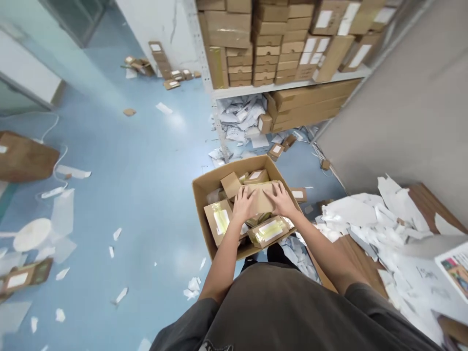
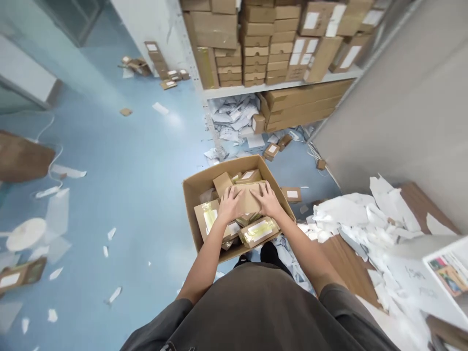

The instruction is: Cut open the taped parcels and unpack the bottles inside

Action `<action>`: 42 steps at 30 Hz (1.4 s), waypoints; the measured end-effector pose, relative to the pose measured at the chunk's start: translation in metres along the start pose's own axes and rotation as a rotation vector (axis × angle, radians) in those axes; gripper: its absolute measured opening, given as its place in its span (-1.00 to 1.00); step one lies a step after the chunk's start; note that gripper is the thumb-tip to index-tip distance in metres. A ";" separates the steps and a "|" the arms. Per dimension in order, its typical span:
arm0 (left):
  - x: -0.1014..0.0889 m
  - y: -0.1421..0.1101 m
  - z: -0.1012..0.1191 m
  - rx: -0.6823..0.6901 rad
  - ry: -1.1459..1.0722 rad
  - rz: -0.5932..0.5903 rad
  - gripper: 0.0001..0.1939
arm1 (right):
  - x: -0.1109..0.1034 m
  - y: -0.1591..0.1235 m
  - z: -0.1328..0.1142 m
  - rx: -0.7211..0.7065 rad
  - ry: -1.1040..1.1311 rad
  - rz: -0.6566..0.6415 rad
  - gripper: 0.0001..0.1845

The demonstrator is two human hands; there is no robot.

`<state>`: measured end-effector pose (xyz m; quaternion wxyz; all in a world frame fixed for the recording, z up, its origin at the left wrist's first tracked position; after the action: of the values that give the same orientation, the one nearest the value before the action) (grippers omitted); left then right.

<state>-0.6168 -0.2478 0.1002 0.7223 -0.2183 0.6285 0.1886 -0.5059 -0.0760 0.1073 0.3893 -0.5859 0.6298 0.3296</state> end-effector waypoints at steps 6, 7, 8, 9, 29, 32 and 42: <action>-0.025 0.000 0.071 0.241 0.025 0.058 0.26 | -0.028 -0.092 0.009 0.146 0.038 0.209 0.33; -0.027 0.002 0.090 0.298 0.033 0.057 0.26 | -0.031 -0.113 0.014 0.184 0.038 0.247 0.32; -0.027 0.004 0.111 0.357 0.041 0.055 0.27 | -0.035 -0.136 0.021 0.221 0.036 0.285 0.31; -0.027 0.006 0.134 0.419 0.049 0.051 0.28 | -0.037 -0.160 0.028 0.260 0.033 0.321 0.31; 0.192 -0.143 0.610 1.117 0.318 -0.558 0.13 | 0.128 -0.678 0.122 1.384 0.420 0.444 0.39; 0.207 -0.159 0.611 1.033 0.282 -0.574 0.08 | 0.154 -0.694 0.122 1.391 0.503 0.528 0.40; 0.165 -0.168 0.590 1.078 0.025 -0.396 0.19 | 0.143 -0.701 0.144 1.143 0.972 1.189 -0.06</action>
<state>-0.0149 -0.0623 0.0180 0.7456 0.0653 0.5915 -0.3000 0.2047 -0.0866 -0.0583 0.0813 0.0356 0.9826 -0.1634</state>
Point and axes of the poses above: each hand's wrist, its own y-axis towards the middle knuckle, its own x-axis out of the palm, z = x × y, the point moved 6 cm from there along y, towards the middle knuckle, and after that the axes turned 14 degrees about y, right-handed, at the moved point
